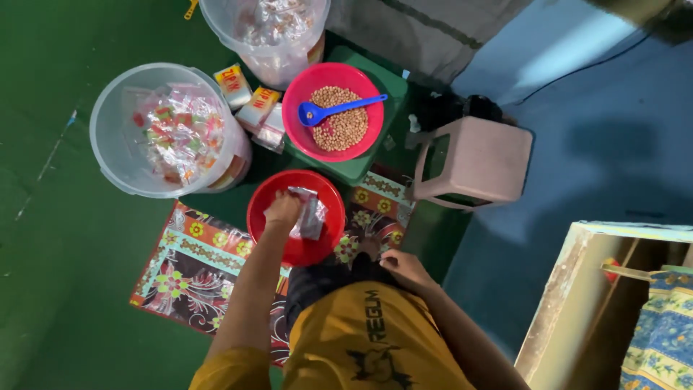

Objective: Filling small plastic packets with beans using a spoon and organizing them into containers.

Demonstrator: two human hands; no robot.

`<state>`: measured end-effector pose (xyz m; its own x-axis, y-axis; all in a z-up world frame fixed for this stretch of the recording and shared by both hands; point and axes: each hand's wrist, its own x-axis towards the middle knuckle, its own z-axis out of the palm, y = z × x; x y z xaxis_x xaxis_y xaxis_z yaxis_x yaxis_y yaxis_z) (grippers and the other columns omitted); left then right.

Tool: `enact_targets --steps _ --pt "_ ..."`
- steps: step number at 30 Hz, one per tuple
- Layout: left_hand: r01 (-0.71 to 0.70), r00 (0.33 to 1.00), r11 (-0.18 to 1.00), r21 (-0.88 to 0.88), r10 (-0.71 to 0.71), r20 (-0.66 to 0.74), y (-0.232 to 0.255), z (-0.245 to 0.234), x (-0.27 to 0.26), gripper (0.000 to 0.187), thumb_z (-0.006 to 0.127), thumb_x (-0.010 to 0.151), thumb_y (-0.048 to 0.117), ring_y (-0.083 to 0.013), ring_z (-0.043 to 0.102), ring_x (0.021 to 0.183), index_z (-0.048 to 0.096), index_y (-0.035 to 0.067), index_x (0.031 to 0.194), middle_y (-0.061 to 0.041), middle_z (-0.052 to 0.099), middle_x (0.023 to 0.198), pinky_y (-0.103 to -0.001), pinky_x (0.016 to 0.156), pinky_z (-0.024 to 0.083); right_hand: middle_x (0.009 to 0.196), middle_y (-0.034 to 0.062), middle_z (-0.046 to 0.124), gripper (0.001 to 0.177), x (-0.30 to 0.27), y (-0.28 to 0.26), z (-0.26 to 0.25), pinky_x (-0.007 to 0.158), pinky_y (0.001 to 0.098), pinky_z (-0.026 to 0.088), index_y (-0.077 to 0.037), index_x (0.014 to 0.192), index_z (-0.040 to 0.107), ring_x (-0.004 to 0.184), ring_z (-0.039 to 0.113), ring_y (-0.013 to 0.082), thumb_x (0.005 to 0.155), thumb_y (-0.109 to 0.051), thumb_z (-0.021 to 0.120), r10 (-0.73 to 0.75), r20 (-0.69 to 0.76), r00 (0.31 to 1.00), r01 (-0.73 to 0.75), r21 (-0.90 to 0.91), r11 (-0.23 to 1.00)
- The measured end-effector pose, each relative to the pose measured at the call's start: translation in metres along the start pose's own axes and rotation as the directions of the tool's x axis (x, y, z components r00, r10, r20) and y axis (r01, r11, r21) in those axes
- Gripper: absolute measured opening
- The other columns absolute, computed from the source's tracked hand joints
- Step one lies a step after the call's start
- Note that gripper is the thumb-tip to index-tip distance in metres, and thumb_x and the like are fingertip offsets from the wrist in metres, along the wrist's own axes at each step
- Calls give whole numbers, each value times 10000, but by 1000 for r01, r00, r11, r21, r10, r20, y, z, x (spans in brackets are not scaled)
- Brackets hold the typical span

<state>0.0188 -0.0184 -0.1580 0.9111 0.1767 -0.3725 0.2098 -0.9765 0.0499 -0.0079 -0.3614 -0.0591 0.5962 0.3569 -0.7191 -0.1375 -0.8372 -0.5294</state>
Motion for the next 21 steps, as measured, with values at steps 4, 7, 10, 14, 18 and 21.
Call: enact_targets --steps 4,7,10,14,18,21 --pt "-90 996 996 -22 91 7 -30 40 33 163 569 739 134 -357 676 808 708 55 771 -204 670 814 -400 650 561 1127 56 651 355 1 7 1 935 394 454 -257 1094 641 1092 571 288 829 -465 527 23 -25 999 -23 19 1000" --pt "-64 997 978 -199 69 18 -23 -38 18 172 658 679 212 -335 681 814 712 81 778 -170 688 787 -395 679 560 1121 78 650 377 9 13 14 944 418 446 -257 1108 633 1086 569 308 829 -479 510 21 -59 998 -20 28 999" --pt "-168 978 847 -504 79 -193 -2 -126 -9 132 644 687 148 -330 664 789 684 109 808 -133 679 776 -401 672 536 1052 143 652 364 4 10 38 907 472 445 -183 1053 638 1026 568 362 813 -439 542 -24 -151 988 37 85 996" --pt "-376 891 336 -864 -126 -437 4 -181 -17 344 649 776 -13 -344 652 861 573 39 1107 -197 651 970 -387 725 543 848 131 682 300 48 43 99 737 465 507 -140 891 656 838 629 330 741 -400 672 -286 -408 867 266 -106 958" --pt "-207 960 559 -803 -42 -277 -35 -85 -12 286 678 779 110 -337 623 931 646 87 1062 -145 641 982 -374 748 543 835 176 675 354 49 7 111 726 504 496 -77 919 646 830 624 376 738 -376 696 -286 -415 864 283 -69 957" --pt "-86 996 865 -494 74 -45 -56 -1 -12 241 633 820 197 -322 663 851 665 119 1046 -157 673 867 -420 713 566 1142 59 631 443 45 -32 99 950 440 428 -290 1139 604 1103 557 300 800 -570 553 67 -56 996 -63 70 996"
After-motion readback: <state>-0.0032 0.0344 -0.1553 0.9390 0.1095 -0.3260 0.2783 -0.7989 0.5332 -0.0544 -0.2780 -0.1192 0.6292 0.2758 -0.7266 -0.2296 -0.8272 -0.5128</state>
